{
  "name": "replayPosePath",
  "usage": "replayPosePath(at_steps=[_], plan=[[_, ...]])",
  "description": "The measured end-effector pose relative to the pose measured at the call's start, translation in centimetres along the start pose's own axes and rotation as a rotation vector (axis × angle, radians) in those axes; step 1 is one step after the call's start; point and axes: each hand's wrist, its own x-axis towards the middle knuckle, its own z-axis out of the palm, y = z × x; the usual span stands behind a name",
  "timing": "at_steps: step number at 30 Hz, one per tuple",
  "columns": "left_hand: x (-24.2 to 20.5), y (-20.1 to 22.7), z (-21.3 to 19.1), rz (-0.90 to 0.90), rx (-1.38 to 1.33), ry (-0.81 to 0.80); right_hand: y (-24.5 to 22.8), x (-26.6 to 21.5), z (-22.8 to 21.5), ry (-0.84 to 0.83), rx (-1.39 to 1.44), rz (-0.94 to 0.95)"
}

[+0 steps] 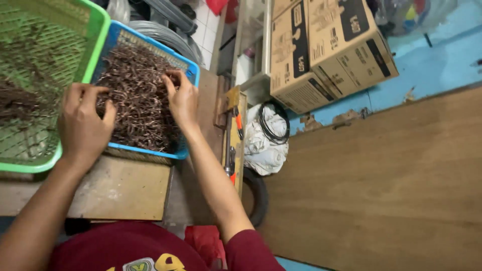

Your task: Picking up small metal clips from a container and using a manual lever-operated jig to bend them into shape.

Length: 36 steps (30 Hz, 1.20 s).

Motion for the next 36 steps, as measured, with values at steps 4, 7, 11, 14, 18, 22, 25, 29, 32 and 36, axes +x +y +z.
replayPosePath(at_steps=[4,7,11,14,18,22,25,29,32,36], plan=[[-0.8,-3.9,-1.9,-0.036,0.154,0.041,1.9,0.2,4.7,-0.131,-0.468,0.014],[-1.7,-7.2,-2.6,-0.073,0.389,0.009,-1.0,-0.6,6.9,0.049,-0.46,-0.194],[-4.0,-11.1,-1.4,-0.334,0.537,-0.382,-5.7,-1.3,9.8,-0.245,-0.293,-0.328],[-4.5,-13.4,-0.5,-0.408,0.6,-0.531,-7.6,-1.7,13.6,-0.439,-0.2,-0.422],[-4.1,-13.8,0.4,-0.48,0.606,-0.733,-6.6,-2.9,19.3,-0.611,-0.246,-0.492],[-2.9,-13.1,-1.4,-0.517,0.534,-0.759,-7.1,-2.9,22.1,-0.626,-0.4,-0.514],[-2.8,-12.8,-2.1,-0.529,0.503,-0.77,-7.3,-2.8,22.3,-0.705,-0.493,-0.491],[-2.5,-13.0,-1.8,-0.536,0.497,-0.746,-7.4,-2.6,22.5,-0.763,-0.587,-0.456],[-2.4,-12.8,-2.0,-0.564,0.499,-0.737,-7.5,-2.9,22.6,-0.767,-0.593,-0.445],[-3.4,-13.3,-1.5,-0.478,0.478,-0.582,-6.4,-3.4,23.6,-0.709,-0.645,-0.418]])
